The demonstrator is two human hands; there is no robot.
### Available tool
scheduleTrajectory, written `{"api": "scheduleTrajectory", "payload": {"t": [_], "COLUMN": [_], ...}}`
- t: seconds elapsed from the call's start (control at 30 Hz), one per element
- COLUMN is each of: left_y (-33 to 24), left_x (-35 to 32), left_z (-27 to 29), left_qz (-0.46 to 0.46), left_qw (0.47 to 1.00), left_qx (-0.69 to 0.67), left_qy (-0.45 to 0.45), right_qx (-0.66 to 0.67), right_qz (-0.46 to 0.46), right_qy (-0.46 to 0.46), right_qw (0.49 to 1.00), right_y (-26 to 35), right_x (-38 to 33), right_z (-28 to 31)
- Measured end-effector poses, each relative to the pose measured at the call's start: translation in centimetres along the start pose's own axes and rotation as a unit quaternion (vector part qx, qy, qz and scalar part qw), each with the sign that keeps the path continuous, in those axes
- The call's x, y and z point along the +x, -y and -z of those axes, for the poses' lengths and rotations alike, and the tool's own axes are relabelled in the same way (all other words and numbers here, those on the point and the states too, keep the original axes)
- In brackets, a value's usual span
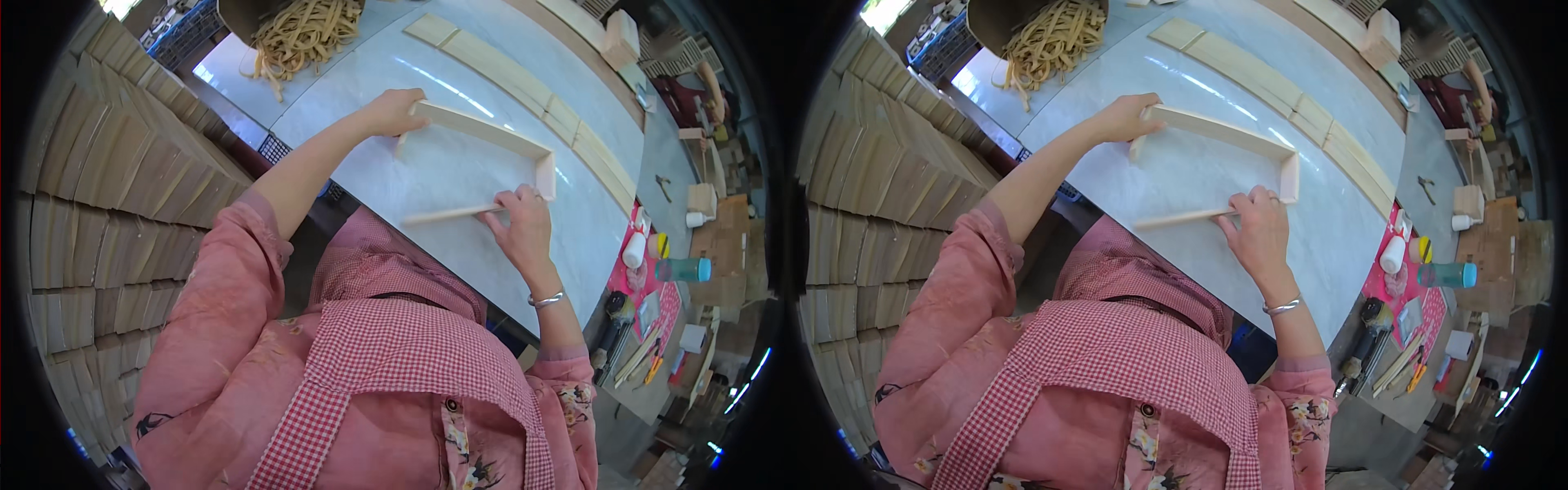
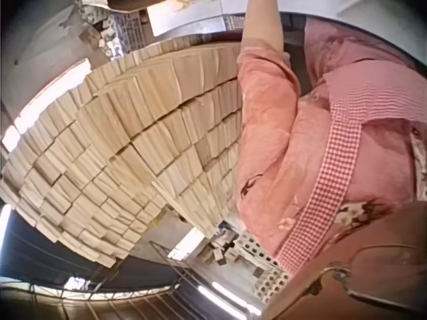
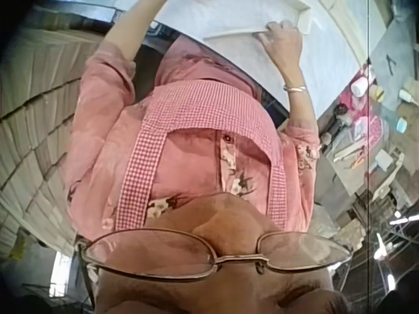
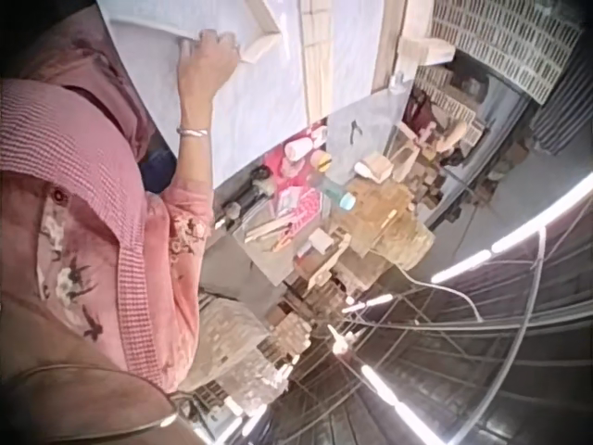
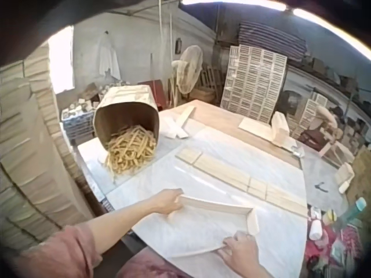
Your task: Assemble small wooden boxes using glue and a pneumatic stapler.
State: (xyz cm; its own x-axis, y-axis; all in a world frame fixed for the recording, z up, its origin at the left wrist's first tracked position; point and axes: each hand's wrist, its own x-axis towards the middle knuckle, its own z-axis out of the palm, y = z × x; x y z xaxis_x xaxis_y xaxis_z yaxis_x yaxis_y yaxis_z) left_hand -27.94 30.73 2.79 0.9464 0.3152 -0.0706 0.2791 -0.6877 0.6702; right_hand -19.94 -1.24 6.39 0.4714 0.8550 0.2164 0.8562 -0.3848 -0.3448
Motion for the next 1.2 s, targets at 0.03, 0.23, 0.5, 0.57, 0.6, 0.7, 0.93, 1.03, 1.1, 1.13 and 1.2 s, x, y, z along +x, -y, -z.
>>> {"api": "scheduleTrajectory", "payload": {"t": [0.03, 0.23, 0.5, 0.57, 0.6, 0.7, 0.93, 1.03, 1.1, 1.13, 1.2], "left_y": [-0.4, -1.0, -0.9, -0.8, -0.7, 0.7, 1.1, 1.0, 1.1, 1.1, 1.4], "left_x": [-0.3, -1.2, -1.2, -1.2, -1.3, -4.0, -5.3, -5.3, -5.3, -5.2, -5.1], "left_z": [-0.1, -1.2, -1.8, -2.2, -2.4, -2.0, -1.3, -0.7, -0.6, -0.6, -1.1], "left_qz": [0.002, 0.009, 0.014, 0.019, 0.021, -0.007, -0.077, -0.073, -0.070, -0.074, -0.078], "left_qw": [1.000, 0.999, 0.997, 0.996, 0.995, 0.976, 0.975, 0.971, 0.967, 0.966, 0.968], "left_qx": [-0.013, -0.045, -0.062, -0.075, -0.081, -0.218, -0.201, -0.220, -0.236, -0.238, -0.234], "left_qy": [0.000, -0.022, -0.041, -0.054, -0.061, -0.008, 0.049, 0.057, 0.066, 0.062, 0.047], "right_qx": [-0.030, -0.041, -0.008, -0.018, -0.024, -0.022, -0.001, 0.033, 0.073, 0.080, 0.089], "right_qz": [0.043, 0.078, 0.046, 0.038, 0.034, 0.024, 0.018, 0.097, 0.168, 0.177, 0.196], "right_qy": [-0.040, -0.090, -0.077, -0.083, -0.086, -0.076, -0.030, -0.070, -0.047, -0.037, -0.032], "right_qw": [0.998, 0.992, 0.996, 0.996, 0.995, 0.997, 0.999, 0.992, 0.982, 0.980, 0.976], "right_y": [-0.2, -1.6, -1.7, -1.4, -1.2, -1.2, -1.2, 1.5, 4.1, 5.2, 5.7], "right_x": [0.7, 1.7, 1.9, 1.9, 1.8, 1.6, 2.0, 4.2, 6.0, 6.5, 7.4], "right_z": [-0.4, -3.3, -3.8, -3.8, -3.8, -3.7, -3.6, -4.4, -4.8, -5.0, -5.7]}}
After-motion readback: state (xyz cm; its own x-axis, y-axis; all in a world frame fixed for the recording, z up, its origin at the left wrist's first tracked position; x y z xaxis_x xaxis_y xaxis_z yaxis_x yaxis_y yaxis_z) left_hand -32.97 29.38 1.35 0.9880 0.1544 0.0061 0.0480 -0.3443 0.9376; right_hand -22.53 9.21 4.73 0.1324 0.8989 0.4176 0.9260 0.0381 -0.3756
